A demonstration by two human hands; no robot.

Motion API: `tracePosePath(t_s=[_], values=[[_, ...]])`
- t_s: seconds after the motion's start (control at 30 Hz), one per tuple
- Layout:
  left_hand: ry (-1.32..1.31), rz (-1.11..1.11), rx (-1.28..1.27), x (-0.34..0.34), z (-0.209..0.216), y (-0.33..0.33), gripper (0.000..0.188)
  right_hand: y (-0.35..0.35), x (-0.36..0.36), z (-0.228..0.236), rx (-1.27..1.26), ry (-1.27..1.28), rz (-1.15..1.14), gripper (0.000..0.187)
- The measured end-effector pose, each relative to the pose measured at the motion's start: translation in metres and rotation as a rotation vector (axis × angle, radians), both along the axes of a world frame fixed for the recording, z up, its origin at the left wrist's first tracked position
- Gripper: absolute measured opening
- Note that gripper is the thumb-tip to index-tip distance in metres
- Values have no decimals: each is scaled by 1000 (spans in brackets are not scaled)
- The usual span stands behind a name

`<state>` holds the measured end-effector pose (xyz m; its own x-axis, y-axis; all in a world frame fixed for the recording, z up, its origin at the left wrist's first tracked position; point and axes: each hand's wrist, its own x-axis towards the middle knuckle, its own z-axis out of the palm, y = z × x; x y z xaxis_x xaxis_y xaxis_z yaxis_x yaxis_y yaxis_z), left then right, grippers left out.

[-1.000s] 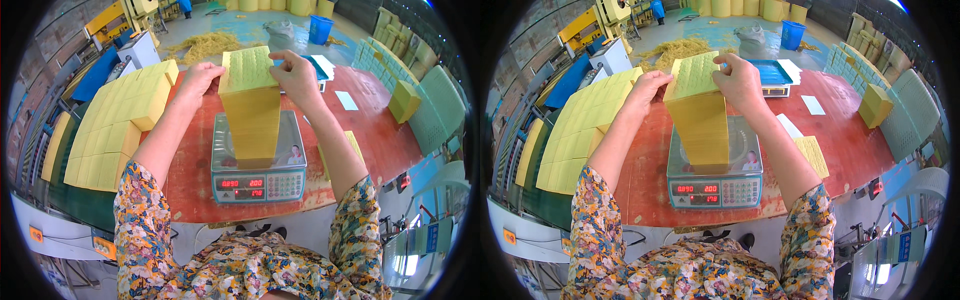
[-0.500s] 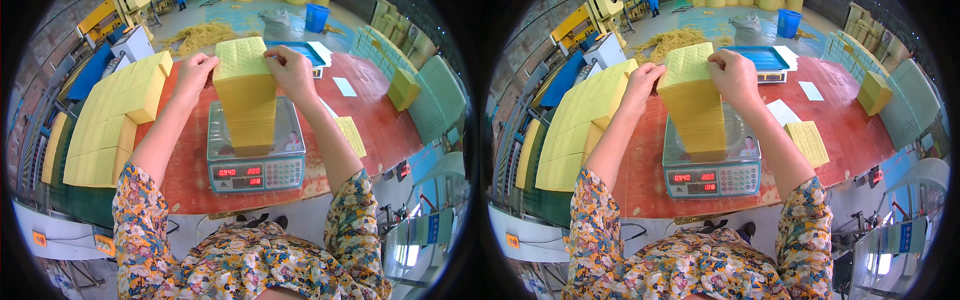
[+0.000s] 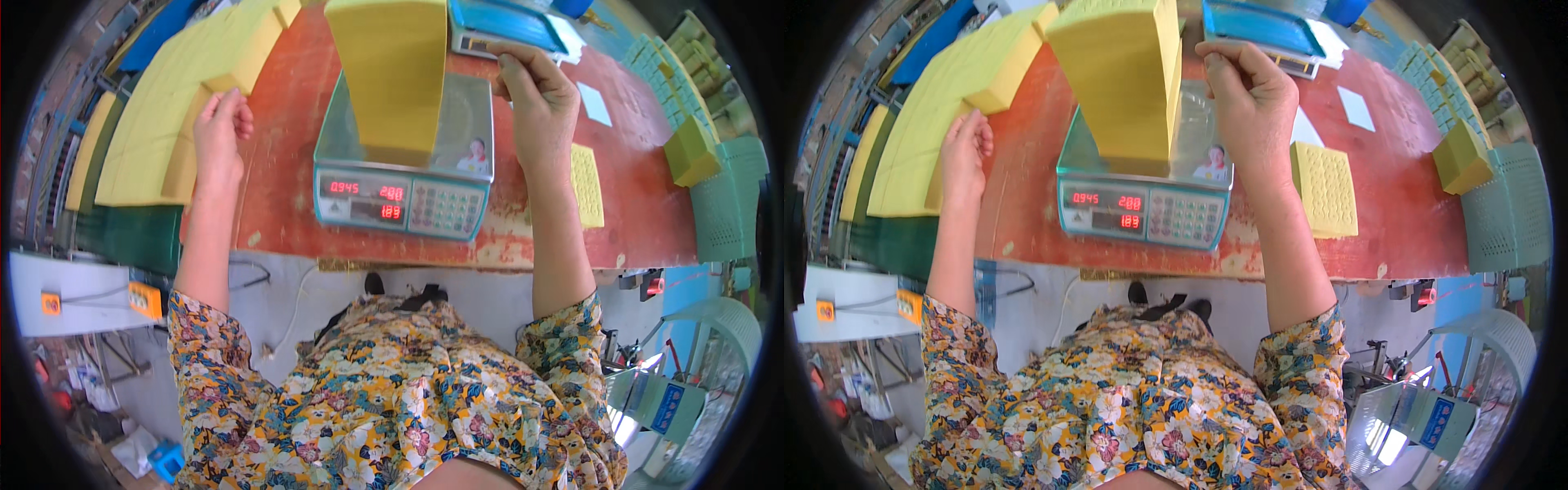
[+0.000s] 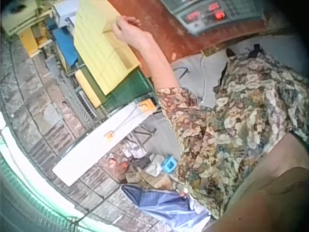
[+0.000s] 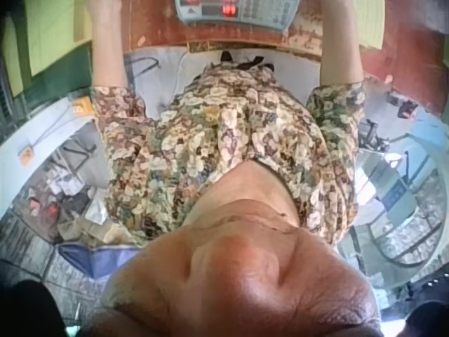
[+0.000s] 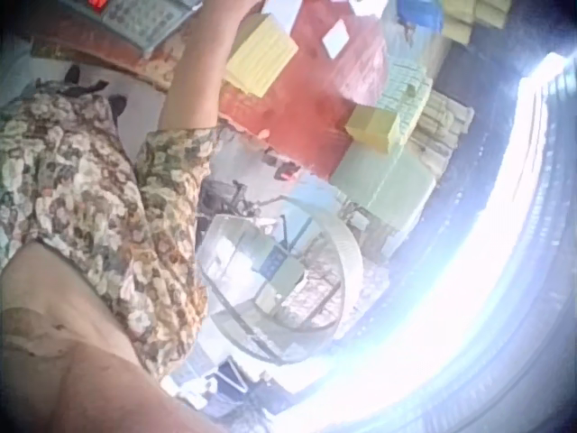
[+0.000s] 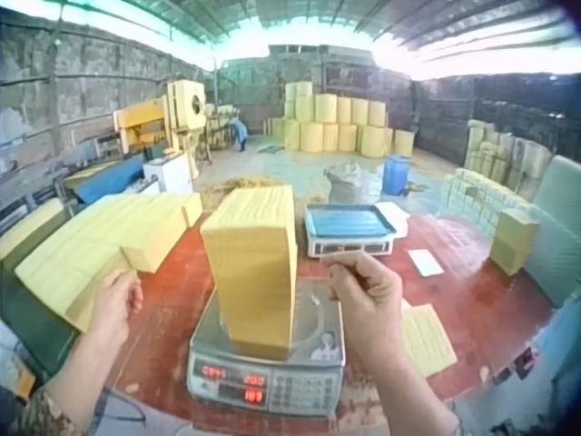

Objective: Weighing stacks of yellow pads on a digital scale and organizing them on a table.

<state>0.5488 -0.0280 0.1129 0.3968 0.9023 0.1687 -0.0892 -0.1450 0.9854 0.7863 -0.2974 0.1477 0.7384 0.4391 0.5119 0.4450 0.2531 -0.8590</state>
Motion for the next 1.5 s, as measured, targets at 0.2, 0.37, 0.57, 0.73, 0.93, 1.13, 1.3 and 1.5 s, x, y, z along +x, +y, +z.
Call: tracePosePath(t_s=[0.2,0.37,0.57,0.73,0.93,1.13,1.3,1.5], values=[[-40,64,-96,-15,-13,-33,17,-8,-1,-33,-64,119,94,17],[-56,94,-146,-17,-24,-48,17,-10,-2,-42,-135,157,123,17],[16,58,-171,0,-19,-42,16,-7,8,-50,-146,148,114,16],[55,-193,-197,35,4,-5,41,5,16,-54,-90,230,71,16],[55,-460,-379,131,87,-4,82,25,65,-89,-31,241,-42,25],[371,-912,-344,195,102,-50,69,60,80,-118,100,292,-51,42],[436,-937,-389,168,88,-50,58,42,25,-106,118,326,-40,47],[470,-990,-522,127,87,-79,55,-51,-52,-114,-3,296,-147,44]])
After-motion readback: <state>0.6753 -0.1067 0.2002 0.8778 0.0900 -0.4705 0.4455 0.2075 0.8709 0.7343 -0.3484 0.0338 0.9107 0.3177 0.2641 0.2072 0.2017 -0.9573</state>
